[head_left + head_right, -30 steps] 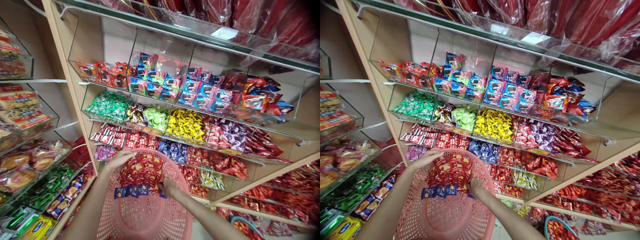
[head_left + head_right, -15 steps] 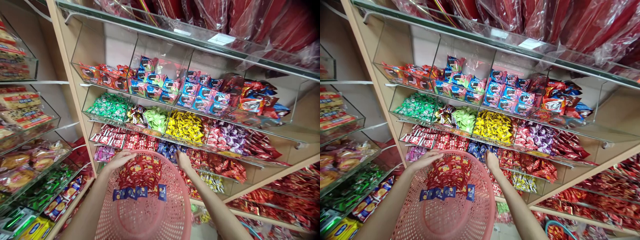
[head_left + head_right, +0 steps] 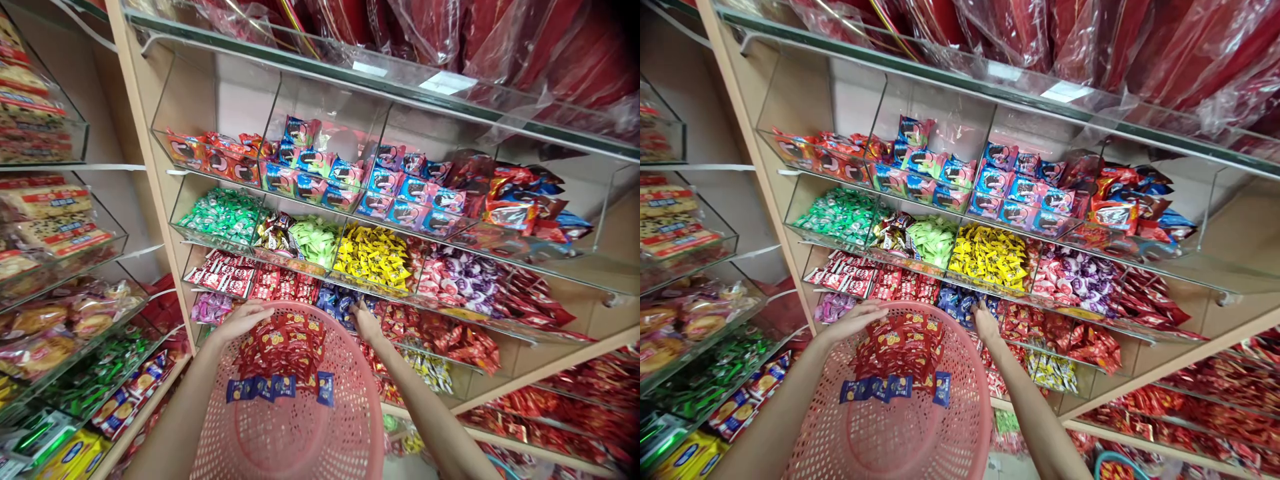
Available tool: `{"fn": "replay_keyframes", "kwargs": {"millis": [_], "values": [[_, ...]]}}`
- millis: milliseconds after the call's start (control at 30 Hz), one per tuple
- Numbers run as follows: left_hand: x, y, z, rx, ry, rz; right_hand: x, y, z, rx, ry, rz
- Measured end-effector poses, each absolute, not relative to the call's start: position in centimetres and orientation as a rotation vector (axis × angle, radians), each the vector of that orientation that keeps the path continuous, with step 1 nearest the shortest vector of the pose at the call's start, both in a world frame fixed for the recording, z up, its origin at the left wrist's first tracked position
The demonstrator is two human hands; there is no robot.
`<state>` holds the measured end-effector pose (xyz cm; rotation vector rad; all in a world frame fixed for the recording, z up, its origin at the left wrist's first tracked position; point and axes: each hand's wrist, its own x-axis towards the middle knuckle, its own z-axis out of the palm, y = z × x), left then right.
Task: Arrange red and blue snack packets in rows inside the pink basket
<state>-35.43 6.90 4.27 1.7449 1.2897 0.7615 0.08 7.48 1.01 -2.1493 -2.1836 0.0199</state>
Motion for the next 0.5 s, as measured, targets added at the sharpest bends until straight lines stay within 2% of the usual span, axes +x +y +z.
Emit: {"fn": "replay_keyframes", "kwargs": {"millis": [200, 367, 500], "values": [[-35.4, 7.2, 3.9, 1.727, 1.334, 0.733, 0.8, 5.6, 2.7, -2.066, -2.180, 0.015], [-35.5, 7.3, 3.9, 1.733, 1.343, 0.718, 0.5, 3.2, 6.2, -1.977, -2.112, -0.022], [-35.4, 7.3, 4.2, 1.755, 1.326, 0.731, -1.3, 1.1, 9.0, -1.801, -2.126, 0.113]]}}
